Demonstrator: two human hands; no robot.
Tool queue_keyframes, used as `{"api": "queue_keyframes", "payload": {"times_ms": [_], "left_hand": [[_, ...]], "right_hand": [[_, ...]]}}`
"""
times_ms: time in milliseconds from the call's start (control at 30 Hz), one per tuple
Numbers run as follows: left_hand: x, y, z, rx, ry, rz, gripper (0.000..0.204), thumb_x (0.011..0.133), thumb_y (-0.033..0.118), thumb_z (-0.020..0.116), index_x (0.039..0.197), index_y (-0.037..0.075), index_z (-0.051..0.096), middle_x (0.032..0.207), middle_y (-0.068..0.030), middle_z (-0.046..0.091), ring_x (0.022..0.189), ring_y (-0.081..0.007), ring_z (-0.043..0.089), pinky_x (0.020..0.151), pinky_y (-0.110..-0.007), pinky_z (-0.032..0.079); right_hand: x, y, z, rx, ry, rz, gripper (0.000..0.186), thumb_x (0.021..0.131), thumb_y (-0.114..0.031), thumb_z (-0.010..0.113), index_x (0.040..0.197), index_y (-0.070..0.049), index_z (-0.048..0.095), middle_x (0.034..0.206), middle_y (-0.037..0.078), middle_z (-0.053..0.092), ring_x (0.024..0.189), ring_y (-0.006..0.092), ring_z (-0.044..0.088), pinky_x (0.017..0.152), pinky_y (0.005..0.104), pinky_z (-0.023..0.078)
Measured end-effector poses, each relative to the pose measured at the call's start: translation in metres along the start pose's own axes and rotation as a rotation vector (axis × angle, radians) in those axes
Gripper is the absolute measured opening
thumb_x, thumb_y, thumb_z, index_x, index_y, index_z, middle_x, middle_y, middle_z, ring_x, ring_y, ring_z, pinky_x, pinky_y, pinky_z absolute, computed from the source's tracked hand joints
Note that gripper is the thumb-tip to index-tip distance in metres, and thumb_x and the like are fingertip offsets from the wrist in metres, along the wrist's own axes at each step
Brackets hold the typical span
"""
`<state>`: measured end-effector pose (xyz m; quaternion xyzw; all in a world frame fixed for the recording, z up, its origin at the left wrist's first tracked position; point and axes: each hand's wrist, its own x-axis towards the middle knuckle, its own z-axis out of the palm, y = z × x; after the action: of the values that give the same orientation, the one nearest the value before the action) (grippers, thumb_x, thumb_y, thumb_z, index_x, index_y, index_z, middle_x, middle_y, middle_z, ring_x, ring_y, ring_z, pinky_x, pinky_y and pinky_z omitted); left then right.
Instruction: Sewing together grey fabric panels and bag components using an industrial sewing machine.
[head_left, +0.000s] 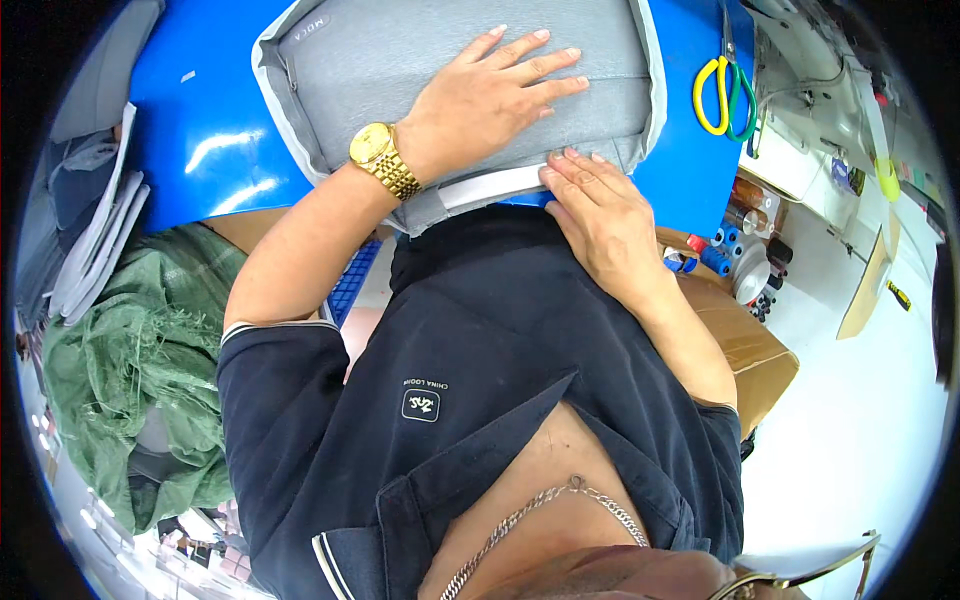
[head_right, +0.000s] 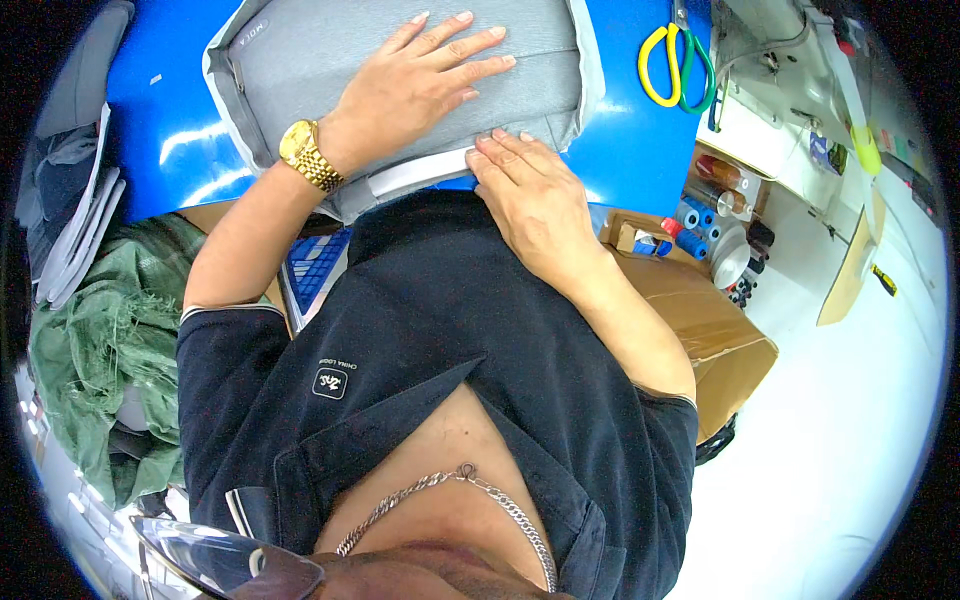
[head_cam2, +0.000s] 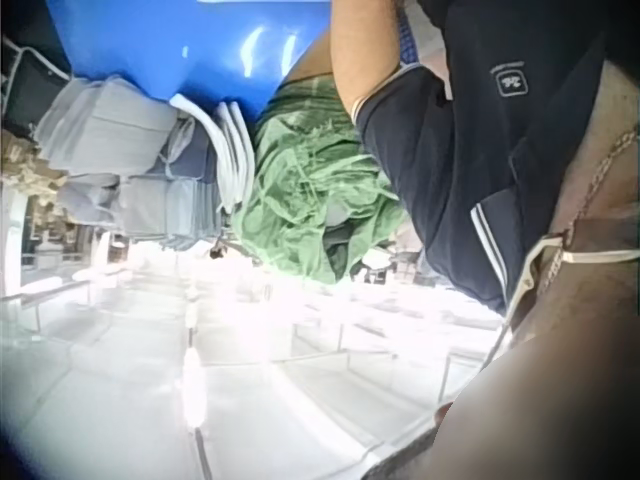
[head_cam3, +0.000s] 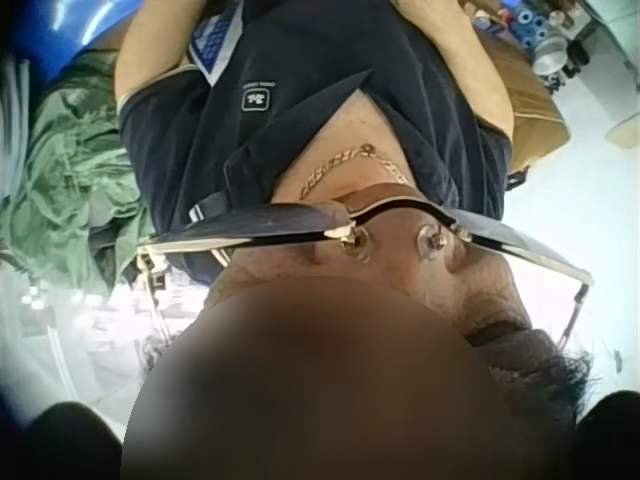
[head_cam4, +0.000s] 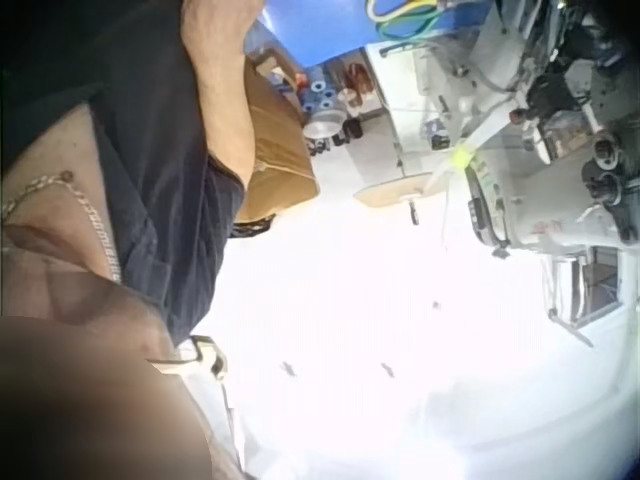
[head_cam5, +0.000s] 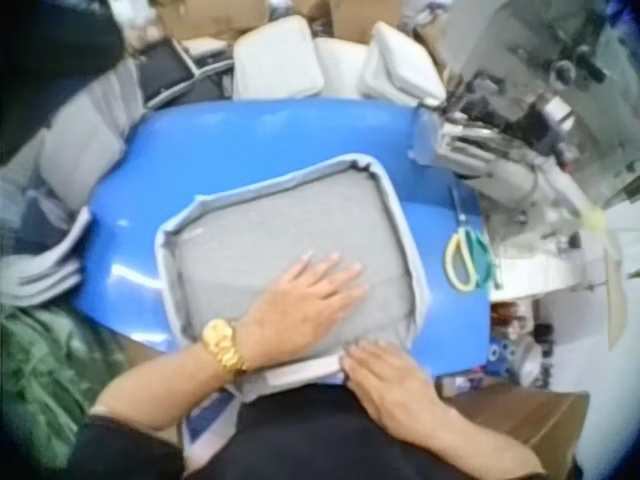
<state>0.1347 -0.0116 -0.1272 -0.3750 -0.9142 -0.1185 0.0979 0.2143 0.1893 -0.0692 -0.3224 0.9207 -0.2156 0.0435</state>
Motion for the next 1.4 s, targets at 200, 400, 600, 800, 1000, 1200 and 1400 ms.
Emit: {"api": "queue_keyframes", "payload": {"times_ms": [200,400,600,800,1000,1200,1400], "left_hand": [[-0.003,0.001,-0.007,-0.019,0.036,-0.009,0.044,0.096,0.031,0.053,0.139,0.029,0.049,0.149,0.0038,0.043,0.137,-0.0193,0.038,0.114,-0.044,0.029],[-0.005,-0.002,-0.003,-0.122,0.055,-0.017,0.038,0.095,0.031,0.056,0.132,0.025,0.056,0.145,0.0013,0.048,0.135,-0.0205,0.042,0.114,-0.045,0.03],[-0.023,-0.003,-0.054,-0.643,-0.019,-0.028,0.032,0.087,0.023,0.066,0.118,0.016,0.065,0.126,-0.0039,0.062,0.118,-0.0233,0.056,0.099,-0.043,0.044],[-0.073,0.039,-0.071,-0.306,0.059,-0.225,0.026,0.075,0.01,0.074,0.101,0.008,0.068,0.108,-0.0053,0.067,0.102,-0.0244,0.061,0.083,-0.039,0.049],[-0.083,0.053,-0.056,-0.331,0.213,-0.325,0.017,0.078,0.009,0.072,0.094,0.008,0.068,0.099,-0.004,0.068,0.097,-0.0242,0.062,0.082,-0.037,0.047],[-0.081,0.062,-0.051,-0.539,0.19,-0.444,0.006,0.083,0.012,0.067,0.088,0.01,0.064,0.09,-0.0027,0.065,0.086,-0.0233,0.059,0.076,-0.036,0.041],[-0.089,0.056,-0.047,-0.346,0.286,-0.412,0.017,0.079,0.014,0.07,0.094,0.011,0.063,0.094,-0.0029,0.062,0.092,-0.023,0.056,0.08,-0.037,0.041]], "right_hand": [[0.0,-0.002,-0.003,0.004,-0.006,0.001,0.03,0.079,-0.008,0.069,0.109,-0.005,0.066,0.116,0.013,0.066,0.113,0.0286,0.061,0.1,0.0433,0.046],[0.007,0.016,-0.009,0.104,-0.01,0.008,0.035,0.074,-0.003,0.071,0.109,-0.007,0.063,0.11,0.01,0.065,0.102,0.0289,0.063,0.092,0.043,0.049],[0.009,0.04,-0.029,0.051,0.034,-0.019,0.029,0.074,-0.004,0.071,0.103,-0.006,0.064,0.101,0.01,0.065,0.094,0.0296,0.063,0.08,0.0376,0.052],[0.012,0.021,-0.029,0.083,0.003,-0.064,0.021,0.079,-0.009,0.069,0.1,-0.006,0.065,0.099,0.009,0.067,0.09,0.0269,0.065,0.075,0.0375,0.054],[0.031,0.02,-0.011,0.202,-0.087,-0.289,0.016,0.08,-0.01,0.066,0.096,-0.005,0.064,0.094,0.009,0.06,0.088,0.0271,0.06,0.077,0.0368,0.05],[0.035,0.026,0.005,0.411,0.037,-0.18,0.016,0.075,-0.008,0.073,0.088,-0.003,0.065,0.087,0.012,0.061,0.083,0.0304,0.06,0.073,0.0378,0.049],[0.036,0.014,0.012,0.491,0.132,-0.205,0.012,0.074,-0.005,0.073,0.082,-0.002,0.064,0.079,0.013,0.061,0.075,0.0303,0.059,0.066,0.0377,0.047]]}}
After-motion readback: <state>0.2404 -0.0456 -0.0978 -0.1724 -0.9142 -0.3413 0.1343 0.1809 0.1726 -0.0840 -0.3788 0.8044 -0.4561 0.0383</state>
